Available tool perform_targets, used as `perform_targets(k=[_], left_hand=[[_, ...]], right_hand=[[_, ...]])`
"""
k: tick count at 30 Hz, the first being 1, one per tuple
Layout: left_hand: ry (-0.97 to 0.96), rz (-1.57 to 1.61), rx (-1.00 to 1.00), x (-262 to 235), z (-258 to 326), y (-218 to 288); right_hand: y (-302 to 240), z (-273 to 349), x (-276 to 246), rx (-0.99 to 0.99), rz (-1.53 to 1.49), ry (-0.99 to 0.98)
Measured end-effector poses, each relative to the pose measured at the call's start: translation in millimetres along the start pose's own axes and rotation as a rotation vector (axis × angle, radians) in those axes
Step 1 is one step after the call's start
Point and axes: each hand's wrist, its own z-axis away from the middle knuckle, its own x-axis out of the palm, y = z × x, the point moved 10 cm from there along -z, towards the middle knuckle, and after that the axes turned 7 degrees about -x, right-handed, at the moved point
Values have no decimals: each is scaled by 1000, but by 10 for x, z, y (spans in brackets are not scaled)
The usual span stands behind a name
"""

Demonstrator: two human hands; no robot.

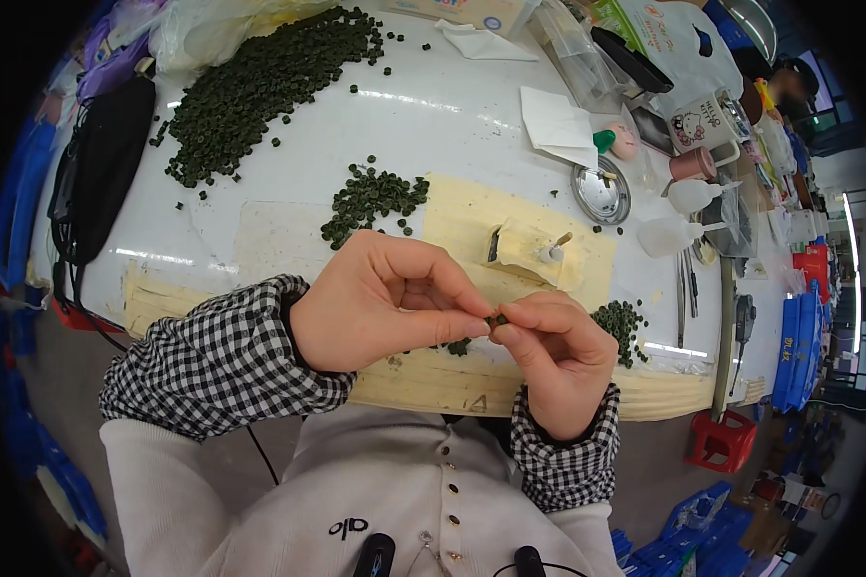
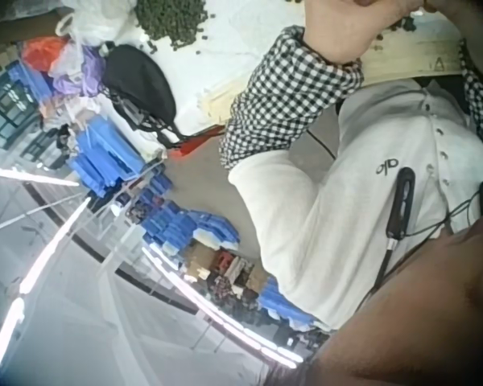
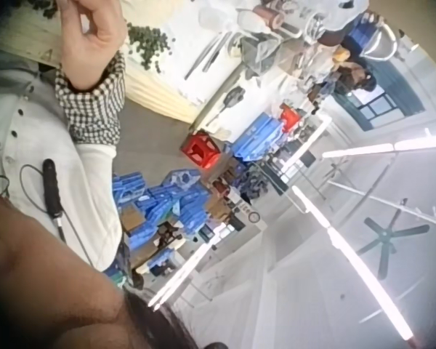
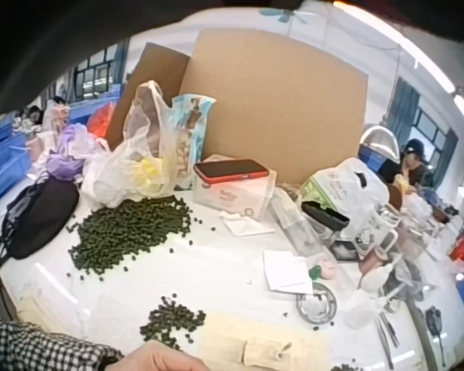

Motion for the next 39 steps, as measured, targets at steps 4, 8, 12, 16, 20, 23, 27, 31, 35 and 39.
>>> perform_targets(k=[4,8,12,16,20,23,27,31,35,39], left_hand=[[4,-29,25,-12,-2,4],[0,-56,50,1,2,28],[-7,-81,59,3,9,43],[26,-38,43,-24,8,34],[55,-69,97,-58,14,102],[72,-90,106,-64,22,127],[121,-39,53,-110,13,79],[109,-51,79,-115,12,93],[128,-123,123,-121,26,130],[134,-166,172,-116,38,167]], right_hand=[[-25,-22,12,-32,38,-34],[-7,-13,12,-1,10,-31],[0,-9,22,-16,0,-48],[-26,-16,43,-3,34,-62],[-25,-14,18,-3,55,-1],[-74,-17,45,-84,174,-48],[-88,-24,71,-107,216,-66],[-115,-31,85,-128,247,-75],[-135,-36,97,-151,259,-78],[-156,-39,110,-178,286,-92]])
